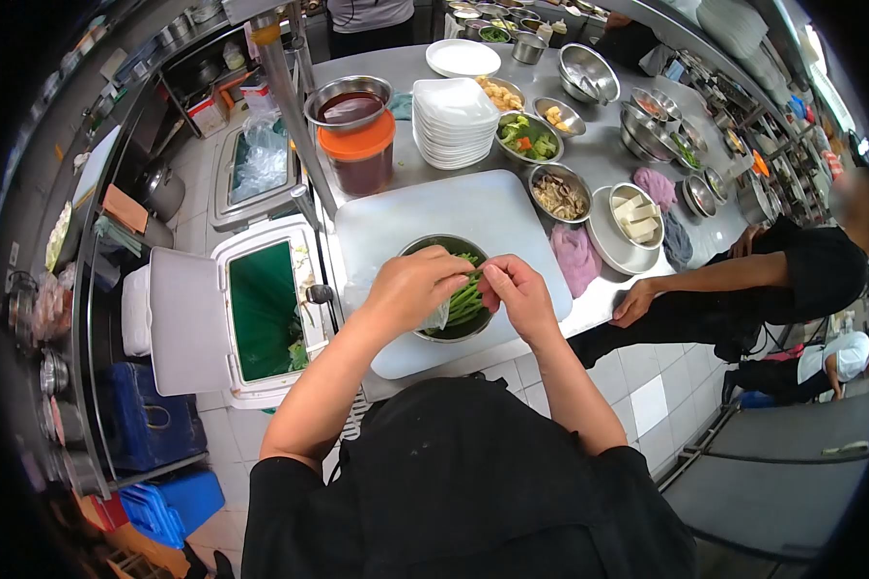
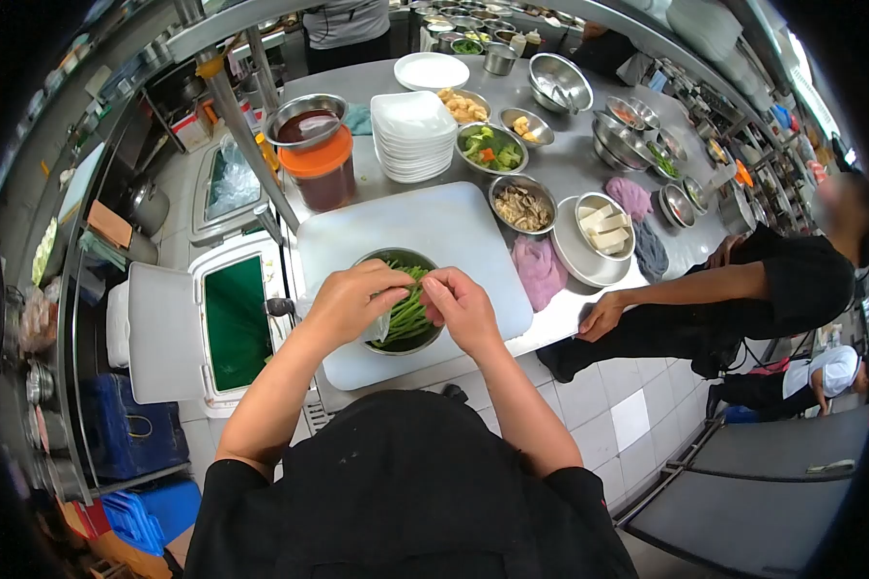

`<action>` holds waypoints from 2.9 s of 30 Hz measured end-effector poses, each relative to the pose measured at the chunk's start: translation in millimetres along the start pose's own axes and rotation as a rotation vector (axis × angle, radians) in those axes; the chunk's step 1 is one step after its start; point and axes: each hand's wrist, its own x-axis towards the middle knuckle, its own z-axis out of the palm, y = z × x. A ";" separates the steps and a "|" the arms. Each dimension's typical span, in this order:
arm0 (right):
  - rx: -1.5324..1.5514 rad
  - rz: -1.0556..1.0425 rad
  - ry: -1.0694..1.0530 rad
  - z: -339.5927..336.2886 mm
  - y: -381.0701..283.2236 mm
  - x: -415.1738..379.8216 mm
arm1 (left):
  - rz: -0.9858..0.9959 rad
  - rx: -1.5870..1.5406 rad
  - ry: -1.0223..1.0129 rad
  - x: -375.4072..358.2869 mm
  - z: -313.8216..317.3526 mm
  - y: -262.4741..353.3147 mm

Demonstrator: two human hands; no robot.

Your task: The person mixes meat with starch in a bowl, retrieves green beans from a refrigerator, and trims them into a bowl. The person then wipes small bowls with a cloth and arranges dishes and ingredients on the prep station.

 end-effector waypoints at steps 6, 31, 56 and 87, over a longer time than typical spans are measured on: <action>0.437 0.201 -0.143 -2.0 6.3 0.5 | -0.152 -0.283 -0.064 -10.5 1.3 -5.0; -0.847 -0.441 -0.262 1.1 -22.3 5.0 | -0.731 0.379 0.630 -229.6 -98.5 -239.4; -0.380 0.317 -0.814 -4.5 -18.8 109.8 | -0.525 -0.216 0.514 -131.8 -8.0 -61.8; -0.828 -0.126 -0.649 6.5 -3.9 82.5 | -0.272 0.663 -0.359 -39.6 32.4 -37.5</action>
